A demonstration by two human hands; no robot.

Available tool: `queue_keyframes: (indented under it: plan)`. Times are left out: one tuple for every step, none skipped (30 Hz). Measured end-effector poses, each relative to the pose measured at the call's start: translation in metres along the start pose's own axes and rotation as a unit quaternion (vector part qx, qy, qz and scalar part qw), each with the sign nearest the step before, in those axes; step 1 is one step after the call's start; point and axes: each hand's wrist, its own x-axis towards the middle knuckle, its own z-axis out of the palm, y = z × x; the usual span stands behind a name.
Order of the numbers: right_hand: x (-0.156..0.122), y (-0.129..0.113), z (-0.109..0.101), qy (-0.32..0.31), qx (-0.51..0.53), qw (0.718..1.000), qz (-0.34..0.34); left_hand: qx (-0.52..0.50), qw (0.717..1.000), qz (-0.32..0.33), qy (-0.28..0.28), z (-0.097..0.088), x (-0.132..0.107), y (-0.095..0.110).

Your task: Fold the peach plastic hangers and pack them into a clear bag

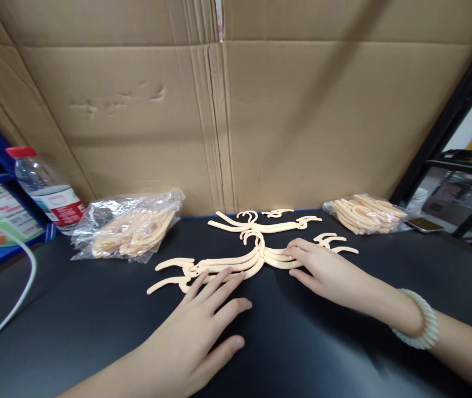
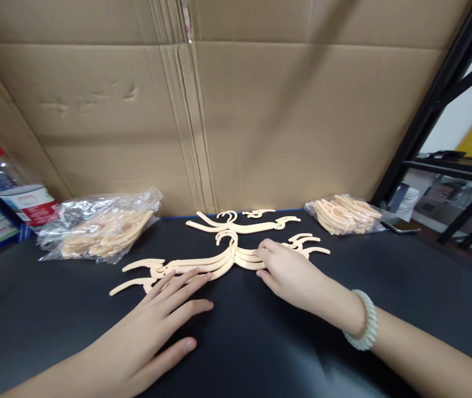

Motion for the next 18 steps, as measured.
queue_keyframes:
  plan:
    - [0.0001, -0.0001, -0.0002, -0.005, 0.002, 1.000, 0.005, 0.005, 1.000, -0.005, -0.002, 0.0000, 0.0001, 0.0005]
    - [0.0002, -0.0002, -0.0002, -0.008, 0.005, 1.000, 0.009, 0.011, 1.000, -0.011, -0.005, 0.0000, 0.0002, 0.0009]
    - [0.0002, -0.0003, -0.0001, -0.010, 0.008, 1.000, 0.012, 0.019, 1.000, -0.018, -0.009, 0.0002, 0.0002, 0.0014]
    - [0.0001, -0.0002, 0.0001, -0.009, 0.011, 1.000, 0.012, 0.026, 0.999, -0.024, -0.012, 0.0004, 0.0000, 0.0017]
    - [-0.0001, 0.0000, 0.0004, -0.007, 0.012, 1.000, 0.012, 0.032, 0.999, -0.028, -0.012, 0.0007, -0.0002, 0.0018]
    - [-0.0003, 0.0001, 0.0008, -0.005, 0.013, 1.000, 0.011, 0.036, 0.999, -0.031, -0.010, 0.0010, -0.0005, 0.0019]
    - [-0.0005, 0.0003, 0.0011, -0.004, 0.014, 1.000, 0.009, 0.040, 0.999, -0.032, -0.005, 0.0011, -0.0008, 0.0018]
    - [-0.0006, 0.0004, 0.0013, -0.003, 0.015, 1.000, 0.009, 0.043, 0.999, -0.031, 0.001, 0.0010, -0.0010, 0.0017]
    - [-0.0007, 0.0004, 0.0015, -0.003, 0.015, 1.000, 0.008, 0.046, 0.999, -0.026, 0.003, 0.0005, -0.0012, 0.0017]
    - [-0.0008, 0.0001, 0.0014, -0.003, 0.015, 1.000, 0.008, 0.048, 0.999, -0.016, 0.002, -0.0005, -0.0011, 0.0017]
    - [-0.0008, -0.0002, 0.0013, -0.002, 0.013, 1.000, 0.008, 0.049, 0.999, -0.002, -0.002, -0.0018, -0.0009, 0.0019]
    - [-0.0008, -0.0006, 0.0011, -0.002, 0.012, 1.000, 0.009, 0.050, 0.999, 0.012, -0.006, -0.0034, -0.0006, 0.0024]
    - [-0.0008, -0.0010, 0.0009, -0.001, 0.011, 1.000, 0.010, 0.050, 0.998, 0.025, -0.011, -0.0051, -0.0001, 0.0031]
    - [-0.0008, -0.0013, 0.0009, -0.001, 0.010, 1.000, 0.012, 0.052, 0.998, 0.035, -0.015, -0.0066, 0.0003, 0.0040]
    - [-0.0008, -0.0014, 0.0010, 0.000, 0.010, 1.000, 0.012, 0.055, 0.998, 0.040, -0.019, -0.0077, 0.0007, 0.0049]
    - [-0.0008, -0.0012, 0.0013, 0.001, 0.010, 1.000, 0.012, 0.060, 0.997, 0.040, -0.020, -0.0082, 0.0009, 0.0058]
    - [-0.0009, -0.0007, 0.0018, 0.004, 0.011, 1.000, 0.010, 0.067, 0.997, 0.039, -0.020, -0.0082, 0.0010, 0.0066]
    - [-0.0009, 0.0000, 0.0025, 0.005, 0.012, 1.000, 0.007, 0.075, 0.996, 0.036, -0.018, -0.0078, 0.0008, 0.0072]
